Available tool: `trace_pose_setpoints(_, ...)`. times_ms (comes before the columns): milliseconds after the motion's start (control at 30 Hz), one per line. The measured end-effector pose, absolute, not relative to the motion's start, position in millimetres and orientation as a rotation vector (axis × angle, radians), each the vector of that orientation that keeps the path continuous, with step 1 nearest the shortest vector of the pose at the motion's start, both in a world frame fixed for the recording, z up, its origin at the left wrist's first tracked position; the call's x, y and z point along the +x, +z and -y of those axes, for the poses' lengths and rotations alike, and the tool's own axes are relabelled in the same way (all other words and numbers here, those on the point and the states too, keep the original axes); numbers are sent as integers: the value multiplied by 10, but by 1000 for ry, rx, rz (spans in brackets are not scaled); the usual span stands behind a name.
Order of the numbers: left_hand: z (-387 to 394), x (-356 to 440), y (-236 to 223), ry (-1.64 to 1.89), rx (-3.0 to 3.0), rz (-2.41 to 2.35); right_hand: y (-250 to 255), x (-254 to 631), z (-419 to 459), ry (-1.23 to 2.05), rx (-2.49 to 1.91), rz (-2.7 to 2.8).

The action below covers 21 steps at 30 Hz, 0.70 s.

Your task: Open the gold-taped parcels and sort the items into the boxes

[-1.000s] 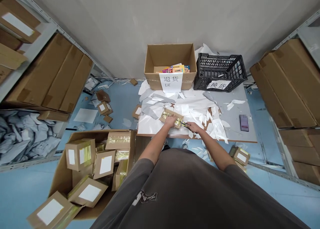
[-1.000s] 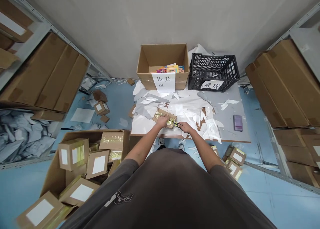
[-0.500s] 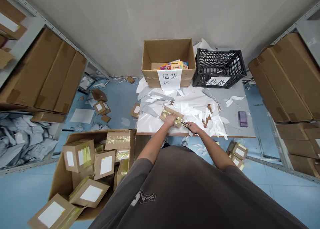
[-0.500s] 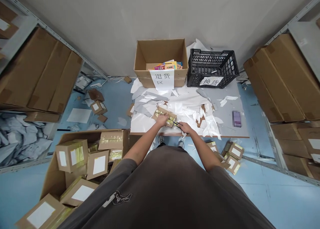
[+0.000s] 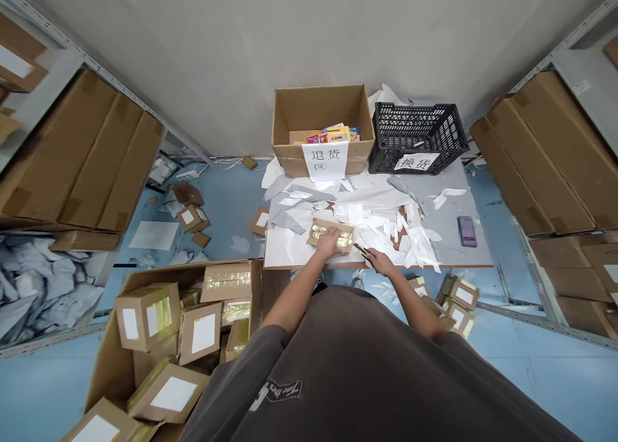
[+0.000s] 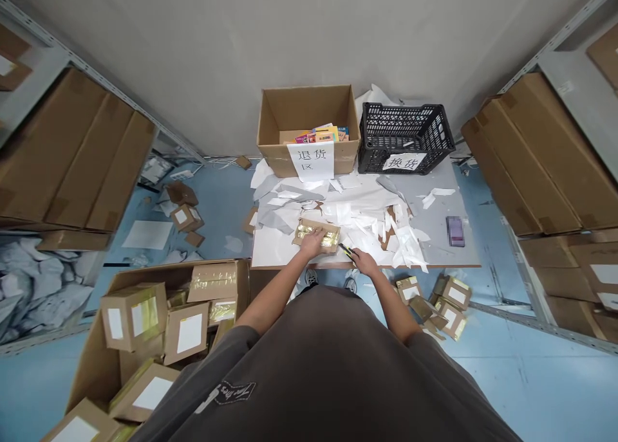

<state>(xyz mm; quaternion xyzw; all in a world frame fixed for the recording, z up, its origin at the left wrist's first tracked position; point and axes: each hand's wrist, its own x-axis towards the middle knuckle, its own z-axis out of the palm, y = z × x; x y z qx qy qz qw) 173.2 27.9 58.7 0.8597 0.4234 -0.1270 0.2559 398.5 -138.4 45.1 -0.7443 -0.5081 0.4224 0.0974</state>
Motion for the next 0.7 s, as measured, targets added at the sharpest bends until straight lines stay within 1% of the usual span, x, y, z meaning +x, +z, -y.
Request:
trace_pose_setpoints(133,-468,1712,523,-205,2386,-1224,499,4028,1417,1193,-2285,1396)
trace_pose_setpoints(367,-743,1755,209,-319,2429,-1194,595,3909,1302,1068,-2270,1487)
trace_pose_setpoints(600,-670,1624,28,-99,2552,-1101,756,3744,1097,1006,-2375,1807)
trace_pose_setpoints(700,-625,1589,-10,6,2567,-1103,813,3672,1003,920,-2413,1900)
